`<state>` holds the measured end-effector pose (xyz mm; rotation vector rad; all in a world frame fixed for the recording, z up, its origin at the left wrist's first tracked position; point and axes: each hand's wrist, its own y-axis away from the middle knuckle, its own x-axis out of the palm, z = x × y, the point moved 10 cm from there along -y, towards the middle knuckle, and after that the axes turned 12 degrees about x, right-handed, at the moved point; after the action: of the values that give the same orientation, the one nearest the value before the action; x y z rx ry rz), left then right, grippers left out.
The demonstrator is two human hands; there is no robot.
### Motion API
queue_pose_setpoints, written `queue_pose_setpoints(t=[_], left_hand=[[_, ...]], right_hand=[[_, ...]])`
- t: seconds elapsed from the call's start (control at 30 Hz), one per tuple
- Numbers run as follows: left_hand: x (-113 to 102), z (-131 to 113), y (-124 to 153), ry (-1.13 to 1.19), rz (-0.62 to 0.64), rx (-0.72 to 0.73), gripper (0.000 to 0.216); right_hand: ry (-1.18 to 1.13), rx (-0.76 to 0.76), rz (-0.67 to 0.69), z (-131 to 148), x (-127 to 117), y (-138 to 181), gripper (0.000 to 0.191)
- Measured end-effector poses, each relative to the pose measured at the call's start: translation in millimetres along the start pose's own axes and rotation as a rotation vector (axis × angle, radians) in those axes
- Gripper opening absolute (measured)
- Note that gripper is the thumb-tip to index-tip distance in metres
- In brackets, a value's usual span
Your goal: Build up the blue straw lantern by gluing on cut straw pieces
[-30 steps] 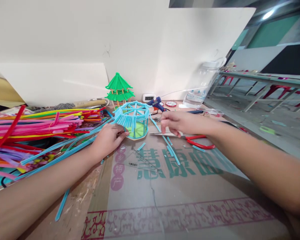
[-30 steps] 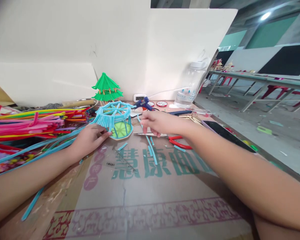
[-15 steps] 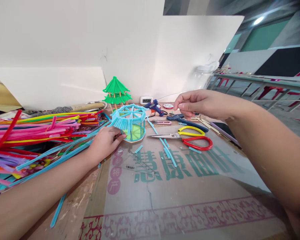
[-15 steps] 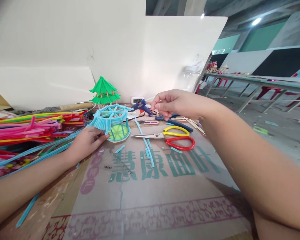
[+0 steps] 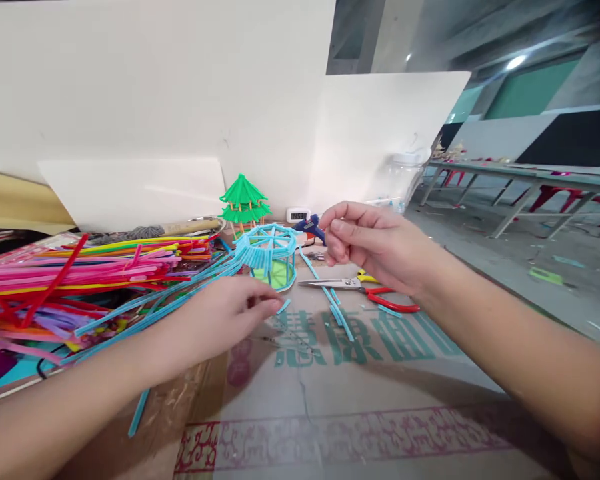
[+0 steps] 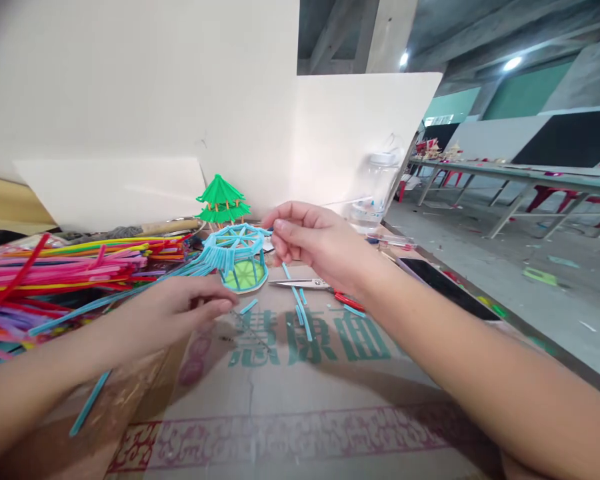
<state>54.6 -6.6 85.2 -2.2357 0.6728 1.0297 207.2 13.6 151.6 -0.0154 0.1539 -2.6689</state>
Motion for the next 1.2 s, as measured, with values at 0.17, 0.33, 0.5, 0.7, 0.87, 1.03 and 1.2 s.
queue_pose_setpoints(t=[0.17, 0.33, 0.5, 0.7, 0.87, 1.03, 1.2], left_hand=[[49.0, -14.8, -9.6, 0.912, 0.040, -0.044, 0.036], [47.8, 3.0, -8.2, 1.099, -0.082, -0.136, 0.028], [37.3, 6.7, -10.7, 1.165, -0.133, -0.128, 0.031], [33.8, 8.9, -11.1, 1.207, -0.187, -0.084, 0.043], [26.5, 14.2, -11.8, 1.112, -0.241, -0.067, 0.041], [10.0, 18.3, -9.3, 0.889, -0.338, -0.094, 0.040], [1.9, 19.0, -7.4, 0.718, -0.342, -0.091, 0.033]], right_hand=[[-0.018, -0.020, 0.128, -24.9, 42.7, 6.2, 0.010], [0.136, -0.094, 0.068, -32.7, 38.2, 3.0, 0.014], [0.296, -0.137, -0.006, -31.8, 33.1, 4.0, 0.019], [0.289, -0.176, 0.072, -32.2, 49.9, 11.7, 0.020], [0.539, -0.264, 0.083, -30.8, 59.4, 21.3, 0.034], [0.616, -0.315, 0.073, -25.6, 64.6, 27.3, 0.039], [0.276, -0.182, 0.049, -21.1, 52.7, 21.4, 0.024]])
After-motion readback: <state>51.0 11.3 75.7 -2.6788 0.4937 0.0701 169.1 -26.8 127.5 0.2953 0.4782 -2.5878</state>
